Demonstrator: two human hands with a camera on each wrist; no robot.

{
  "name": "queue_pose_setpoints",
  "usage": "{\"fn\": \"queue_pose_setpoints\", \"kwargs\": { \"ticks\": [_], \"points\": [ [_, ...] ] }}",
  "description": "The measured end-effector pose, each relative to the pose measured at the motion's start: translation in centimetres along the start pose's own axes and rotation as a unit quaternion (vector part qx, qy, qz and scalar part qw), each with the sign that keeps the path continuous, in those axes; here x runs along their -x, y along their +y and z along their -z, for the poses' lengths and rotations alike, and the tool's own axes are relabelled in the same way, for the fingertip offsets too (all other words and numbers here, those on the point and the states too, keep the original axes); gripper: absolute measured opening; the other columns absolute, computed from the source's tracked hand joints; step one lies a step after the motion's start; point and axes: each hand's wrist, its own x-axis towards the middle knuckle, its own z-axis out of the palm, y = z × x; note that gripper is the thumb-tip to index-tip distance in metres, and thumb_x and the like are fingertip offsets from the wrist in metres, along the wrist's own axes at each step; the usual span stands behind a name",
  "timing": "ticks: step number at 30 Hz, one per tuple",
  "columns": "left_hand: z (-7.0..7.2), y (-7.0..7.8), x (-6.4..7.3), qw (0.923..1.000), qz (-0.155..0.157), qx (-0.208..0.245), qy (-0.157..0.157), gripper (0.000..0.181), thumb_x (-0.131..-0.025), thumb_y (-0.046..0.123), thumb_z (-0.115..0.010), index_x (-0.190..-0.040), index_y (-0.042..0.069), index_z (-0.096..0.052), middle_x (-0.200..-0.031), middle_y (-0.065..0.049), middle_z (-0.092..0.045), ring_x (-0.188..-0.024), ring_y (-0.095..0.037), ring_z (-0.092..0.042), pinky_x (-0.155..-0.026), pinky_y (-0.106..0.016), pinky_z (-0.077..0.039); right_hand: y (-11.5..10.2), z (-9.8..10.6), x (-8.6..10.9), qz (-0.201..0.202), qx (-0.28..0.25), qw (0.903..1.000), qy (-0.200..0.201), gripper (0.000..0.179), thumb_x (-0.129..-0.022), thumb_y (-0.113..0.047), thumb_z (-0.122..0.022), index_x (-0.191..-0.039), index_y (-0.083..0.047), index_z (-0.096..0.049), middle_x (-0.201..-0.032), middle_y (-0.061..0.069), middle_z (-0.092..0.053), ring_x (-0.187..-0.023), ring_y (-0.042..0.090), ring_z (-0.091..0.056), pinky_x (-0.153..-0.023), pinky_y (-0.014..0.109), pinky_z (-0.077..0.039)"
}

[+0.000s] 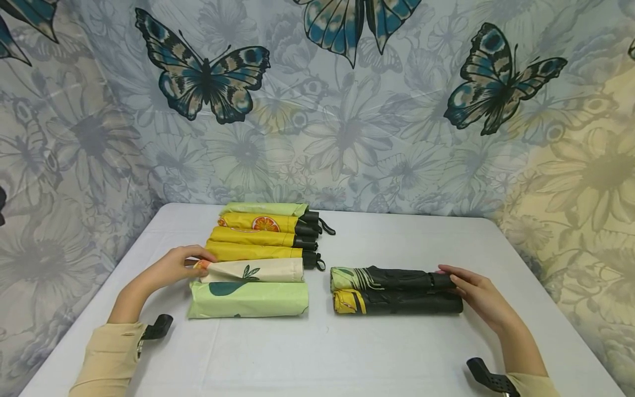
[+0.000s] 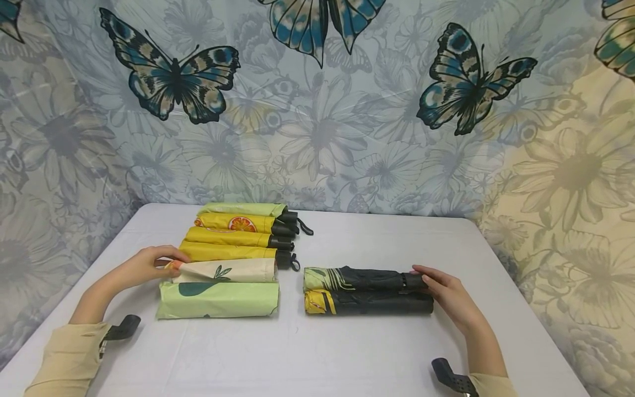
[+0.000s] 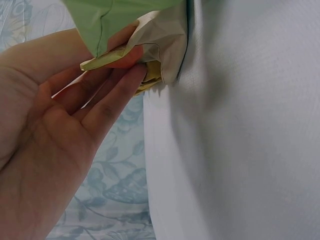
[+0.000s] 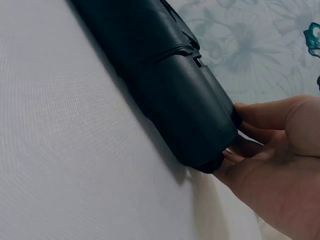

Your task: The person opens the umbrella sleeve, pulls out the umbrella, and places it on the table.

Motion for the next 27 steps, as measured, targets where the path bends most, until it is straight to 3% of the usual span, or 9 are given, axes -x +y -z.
{"fn": "queue_pose_setpoints", "kwargs": {
  "ticks": [7, 9, 11, 13, 15, 16, 22, 27],
  "points": [
    [0.0, 0.1, -0.2, 1.0, -0.002, 0.005, -0.002, 0.032, -0.085, 0.017, -0.075, -0.115, 0.011, -0.069, -0.117, -0.01, -0.069, -0.112, -0.031, -0.06, -0.097, -0.049, -0.054, -0.3, 0.1, 0.2, -0.016, 0.042, 0.999, 0.005, 0.053, -0.106, -0.027, -0.042, -0.145, 0.009, -0.037, -0.126, -0.03, -0.052, -0.115, -0.024, -0.044, -0.089, 0.0, -0.041],
    [0.0, 0.1, -0.2, 1.0, 0.0, 0.006, -0.003, 0.032, -0.085, 0.018, -0.075, -0.116, 0.011, -0.069, -0.117, -0.01, -0.068, -0.112, -0.031, -0.06, -0.098, -0.049, -0.054, -0.5, -0.1, 0.1, -0.034, 0.071, 0.9967, 0.02, 0.056, -0.105, -0.033, -0.044, -0.145, 0.006, -0.039, -0.132, -0.02, -0.053, -0.113, -0.026, -0.041, -0.087, 0.0, -0.04],
    [0.1, 0.1, -0.1, 1.0, 0.002, 0.005, -0.003, 0.033, -0.085, 0.018, -0.075, -0.116, 0.011, -0.069, -0.117, -0.01, -0.068, -0.11, -0.028, -0.061, -0.098, -0.05, -0.054, -0.8, -0.4, 0.0, -0.057, 0.096, 0.9932, 0.034, 0.059, -0.103, -0.038, -0.048, -0.145, 0.003, -0.041, -0.143, -0.003, -0.05, -0.129, -0.01, -0.042, -0.104, 0.014, -0.042],
    [0.1, 0.1, -0.1, 1.0, 0.003, 0.003, -0.002, 0.033, -0.085, 0.017, -0.075, -0.116, 0.01, -0.069, -0.117, -0.011, -0.068, -0.109, -0.026, -0.061, -0.098, -0.05, -0.054, -1.0, -0.7, -0.1, -0.074, 0.117, 0.9894, 0.043, 0.061, -0.101, -0.04, -0.051, -0.145, 0.0, -0.042, -0.151, 0.014, -0.041, -0.142, 0.014, -0.037, -0.115, 0.037, -0.038],
    [0.1, 0.2, 0.0, 1.0, 0.001, -0.003, 0.0, 0.033, -0.085, 0.017, -0.076, -0.116, 0.01, -0.069, -0.116, -0.01, -0.068, -0.108, -0.022, -0.061, -0.097, -0.048, -0.055, -1.2, -0.9, -0.2, -0.084, 0.131, 0.9865, 0.05, 0.061, -0.1, -0.04, -0.054, -0.145, -0.001, -0.042, -0.155, 0.027, -0.03, -0.145, 0.039, -0.026, -0.115, 0.061, -0.029],
    [0.1, 0.2, 0.0, 1.0, 0.001, -0.006, 0.002, 0.032, -0.084, 0.017, -0.076, -0.115, 0.01, -0.069, -0.116, -0.01, -0.068, -0.108, -0.02, -0.061, -0.096, -0.046, -0.055, -1.2, -1.0, -0.2, -0.086, 0.135, 0.9857, 0.053, 0.061, -0.099, -0.04, -0.055, -0.145, 0.0, -0.043, -0.154, 0.027, -0.031, -0.144, 0.049, -0.02, -0.111, 0.07, -0.025],
    [0.0, 0.5, 0.0, 0.9996, -0.003, -0.023, 0.015, 0.034, -0.084, 0.022, -0.077, -0.114, 0.011, -0.07, -0.112, -0.007, -0.07, -0.103, -0.015, -0.062, -0.088, -0.032, -0.057, -1.1, -1.6, -0.3, -0.082, 0.174, 0.9785, 0.074, 0.058, -0.098, -0.041, -0.056, -0.14, -0.001, -0.05, -0.148, 0.027, -0.043, -0.139, 0.046, -0.032, -0.108, 0.065, -0.033],
    [0.0, 0.9, -0.2, 0.999, -0.005, -0.029, 0.034, 0.032, -0.086, 0.029, -0.075, -0.113, 0.012, -0.07, -0.108, -0.003, -0.07, -0.097, -0.01, -0.06, -0.08, -0.023, -0.055, -1.0, -1.7, -0.2, -0.087, 0.179, 0.9771, 0.075, 0.056, -0.099, -0.041, -0.055, -0.138, -0.001, -0.052, -0.146, 0.027, -0.045, -0.138, 0.047, -0.033, -0.107, 0.064, -0.034]
  ]
}}
